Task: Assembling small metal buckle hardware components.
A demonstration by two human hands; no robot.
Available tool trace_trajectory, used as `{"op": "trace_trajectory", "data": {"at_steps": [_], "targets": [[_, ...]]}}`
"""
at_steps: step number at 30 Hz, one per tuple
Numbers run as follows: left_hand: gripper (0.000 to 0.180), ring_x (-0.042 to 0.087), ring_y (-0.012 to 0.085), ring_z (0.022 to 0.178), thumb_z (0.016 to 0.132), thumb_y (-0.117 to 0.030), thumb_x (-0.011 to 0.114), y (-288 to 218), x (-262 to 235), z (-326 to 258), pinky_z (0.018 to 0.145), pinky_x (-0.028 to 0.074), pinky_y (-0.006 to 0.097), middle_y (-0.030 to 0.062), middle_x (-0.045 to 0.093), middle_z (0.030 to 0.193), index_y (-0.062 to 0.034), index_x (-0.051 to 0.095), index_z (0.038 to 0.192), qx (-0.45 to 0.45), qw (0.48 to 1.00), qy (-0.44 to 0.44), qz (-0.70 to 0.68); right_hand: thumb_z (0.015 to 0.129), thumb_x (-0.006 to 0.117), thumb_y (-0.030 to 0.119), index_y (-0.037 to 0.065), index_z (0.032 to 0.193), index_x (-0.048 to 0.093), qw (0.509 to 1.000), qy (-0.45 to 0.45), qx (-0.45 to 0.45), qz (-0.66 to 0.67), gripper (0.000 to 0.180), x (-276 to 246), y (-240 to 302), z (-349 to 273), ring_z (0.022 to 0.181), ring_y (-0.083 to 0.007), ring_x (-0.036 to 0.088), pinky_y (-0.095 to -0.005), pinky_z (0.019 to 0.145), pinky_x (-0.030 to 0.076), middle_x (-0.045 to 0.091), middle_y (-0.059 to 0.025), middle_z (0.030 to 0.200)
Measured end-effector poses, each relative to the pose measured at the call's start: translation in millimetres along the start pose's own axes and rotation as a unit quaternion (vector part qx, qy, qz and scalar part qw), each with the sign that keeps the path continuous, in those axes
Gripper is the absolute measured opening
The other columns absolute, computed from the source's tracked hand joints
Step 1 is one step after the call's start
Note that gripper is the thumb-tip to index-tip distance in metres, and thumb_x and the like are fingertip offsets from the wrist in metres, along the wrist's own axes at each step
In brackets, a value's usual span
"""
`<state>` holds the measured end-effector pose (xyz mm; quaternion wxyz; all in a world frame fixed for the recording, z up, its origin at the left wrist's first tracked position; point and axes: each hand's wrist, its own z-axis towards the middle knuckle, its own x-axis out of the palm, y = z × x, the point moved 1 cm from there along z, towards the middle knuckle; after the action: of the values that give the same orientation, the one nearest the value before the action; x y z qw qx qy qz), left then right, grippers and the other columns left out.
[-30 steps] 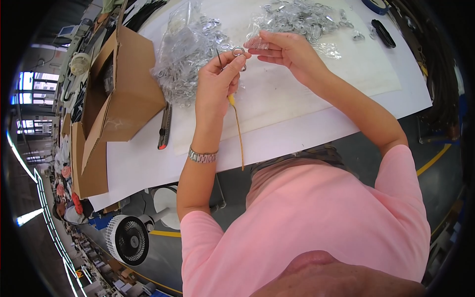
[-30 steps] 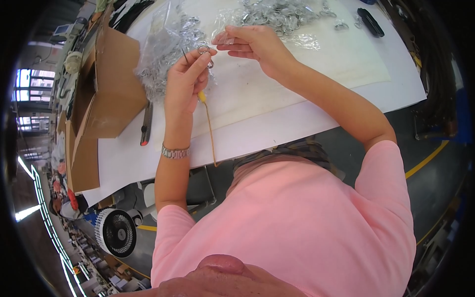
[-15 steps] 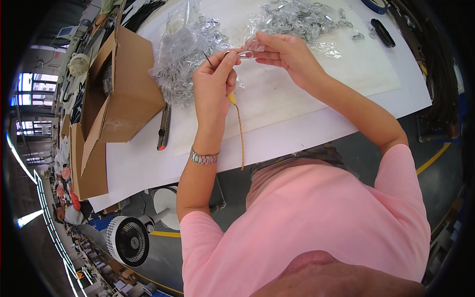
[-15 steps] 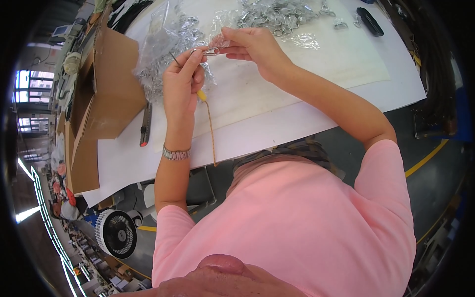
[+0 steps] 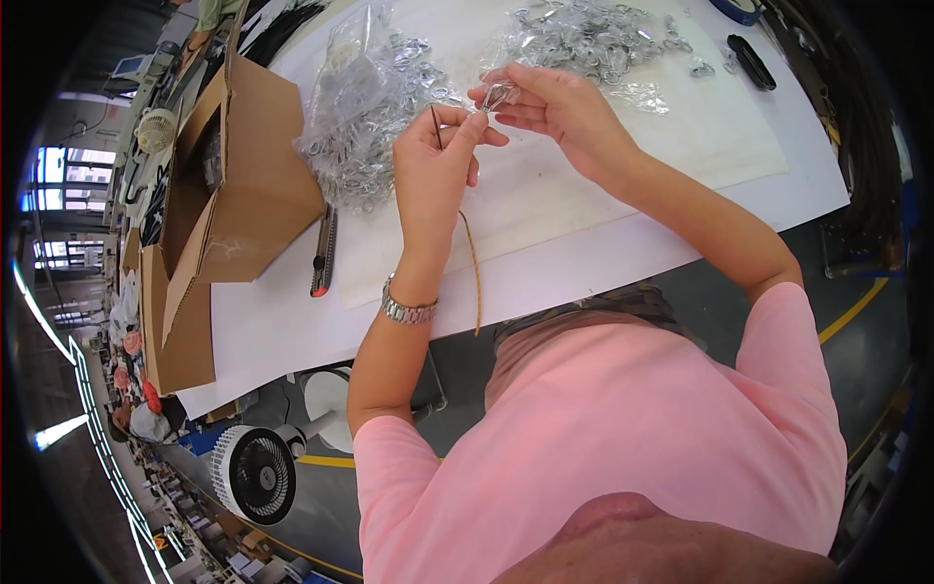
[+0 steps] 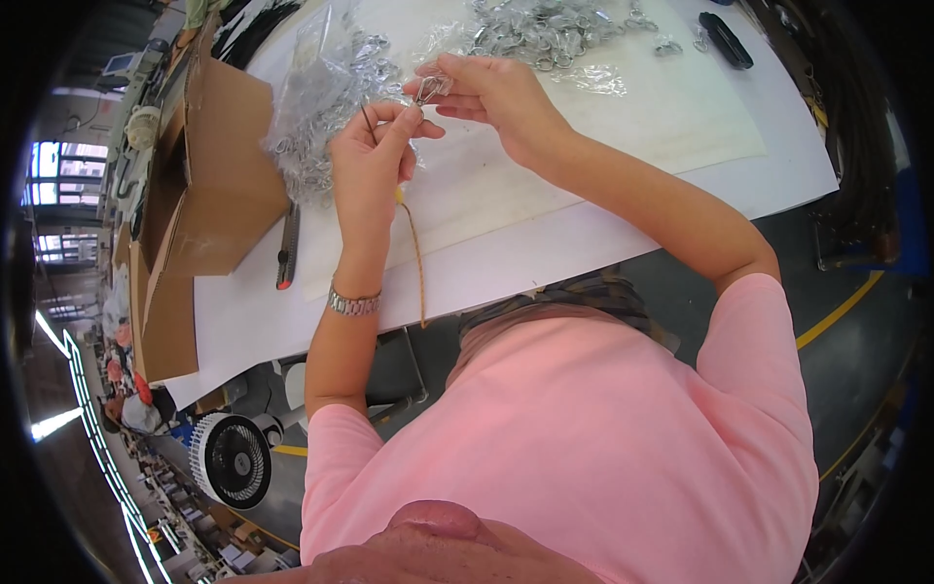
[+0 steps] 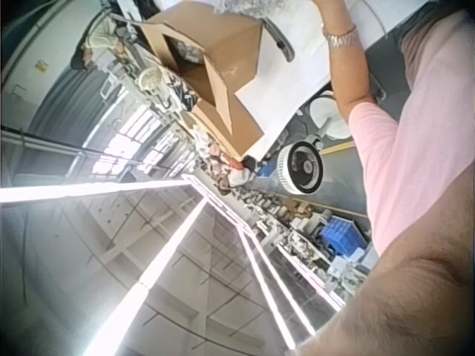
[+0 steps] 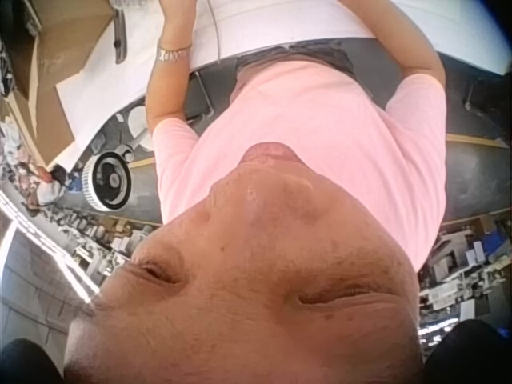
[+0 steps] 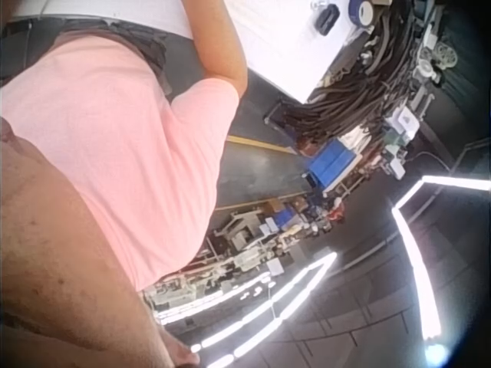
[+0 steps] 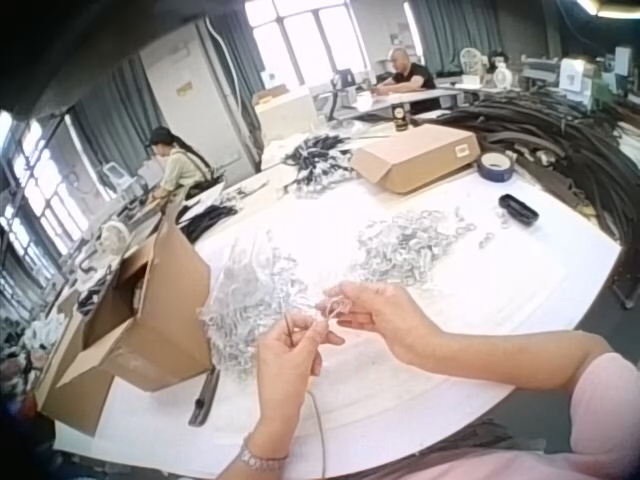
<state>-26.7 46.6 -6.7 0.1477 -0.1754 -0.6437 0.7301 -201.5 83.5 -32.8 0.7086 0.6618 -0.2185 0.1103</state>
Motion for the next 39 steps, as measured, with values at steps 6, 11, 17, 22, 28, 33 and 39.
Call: {"op": "trace_trajectory", "data": {"at_steps": [6, 11, 17, 22, 28, 33, 39], "targets": [[0.016, 0.044, 0.0023, 0.050, 0.098, -0.014, 0.069, 3, -4, 2, 0.045, 0.031, 0.018, 0.0117, 0.075, 0.083, 0.0009, 0.064, 0.100, -0.047, 0.999, 0.015, -0.018, 0.106, 0.056, 0.027, -0.004, 0.123, 0.066, 1.000, -0.016, 0.006, 0.008, 0.037, -1, 2, -1, 0.107, -0.0209, 0.072, -0.0336, 0.104, 0.054, 0.073, -0.0172, 0.119], [0.017, 0.045, 0.0032, 0.051, 0.100, -0.014, 0.068, 7, -4, 3, 0.045, 0.032, 0.017, 0.0134, 0.075, 0.085, 0.0021, 0.064, 0.103, -0.047, 0.994, 0.031, -0.092, 0.104, 0.060, 0.028, -0.002, 0.119, 0.070, 1.000, 0.008, 0.009, -0.027, 0.035, 5, 1, -5, 0.106, -0.0186, 0.072, -0.0342, 0.102, 0.054, 0.075, -0.0132, 0.115], [0.018, 0.045, 0.0042, 0.051, 0.101, -0.014, 0.067, 9, -3, 5, 0.045, 0.031, 0.017, 0.0129, 0.074, 0.084, 0.0028, 0.065, 0.105, -0.050, 0.991, 0.027, -0.118, 0.102, 0.065, 0.028, 0.001, 0.115, 0.073, 0.998, 0.054, 0.019, -0.028, 0.032, 5, -11, -3, 0.102, -0.0144, 0.069, -0.0332, 0.095, 0.055, 0.074, -0.0063, 0.105], [0.018, 0.043, 0.0037, 0.050, 0.102, -0.016, 0.065, 2, -14, 9, 0.045, 0.029, 0.017, 0.0087, 0.071, 0.080, 0.0022, 0.067, 0.105, -0.058, 0.992, 0.057, -0.100, 0.103, 0.063, 0.029, 0.002, 0.115, 0.072, 0.996, 0.076, 0.031, -0.032, 0.031, 8, -6, -6, 0.101, -0.0126, 0.066, -0.0316, 0.090, 0.055, 0.073, -0.0046, 0.104], [0.018, 0.041, 0.0009, 0.051, 0.101, -0.016, 0.066, 3, -29, 17, 0.044, 0.026, 0.018, 0.0022, 0.066, 0.079, 0.0007, 0.069, 0.106, -0.019, 0.993, 0.077, -0.087, 0.106, 0.056, 0.033, 0.007, 0.108, 0.068, 0.980, 0.180, 0.087, -0.017, 0.028, 6, 3, -3, 0.083, -0.0091, 0.064, -0.0256, 0.079, 0.054, 0.069, -0.0003, 0.092], [0.013, 0.043, 0.0006, 0.053, 0.097, -0.013, 0.070, -1, -30, 15, 0.046, 0.026, 0.017, 0.0019, 0.068, 0.078, 0.0001, 0.070, 0.100, -0.016, 0.993, 0.090, -0.068, 0.108, 0.052, 0.037, 0.008, 0.103, 0.066, 0.960, 0.220, 0.151, -0.090, 0.032, 9, 11, -4, 0.069, -0.0067, 0.056, -0.0246, 0.069, 0.050, 0.057, 0.0040, 0.077], [0.010, 0.055, 0.0028, 0.060, 0.093, -0.009, 0.074, -2, -17, 10, 0.051, 0.036, 0.019, 0.0022, 0.068, 0.077, -0.0002, 0.071, 0.098, 0.045, 0.992, 0.073, -0.092, 0.110, 0.050, 0.039, 0.003, 0.113, 0.064, 0.929, 0.242, 0.275, 0.053, 0.038, 6, 25, -5, 0.071, -0.0059, 0.055, -0.0224, 0.062, 0.048, 0.060, 0.0031, 0.088]]}}
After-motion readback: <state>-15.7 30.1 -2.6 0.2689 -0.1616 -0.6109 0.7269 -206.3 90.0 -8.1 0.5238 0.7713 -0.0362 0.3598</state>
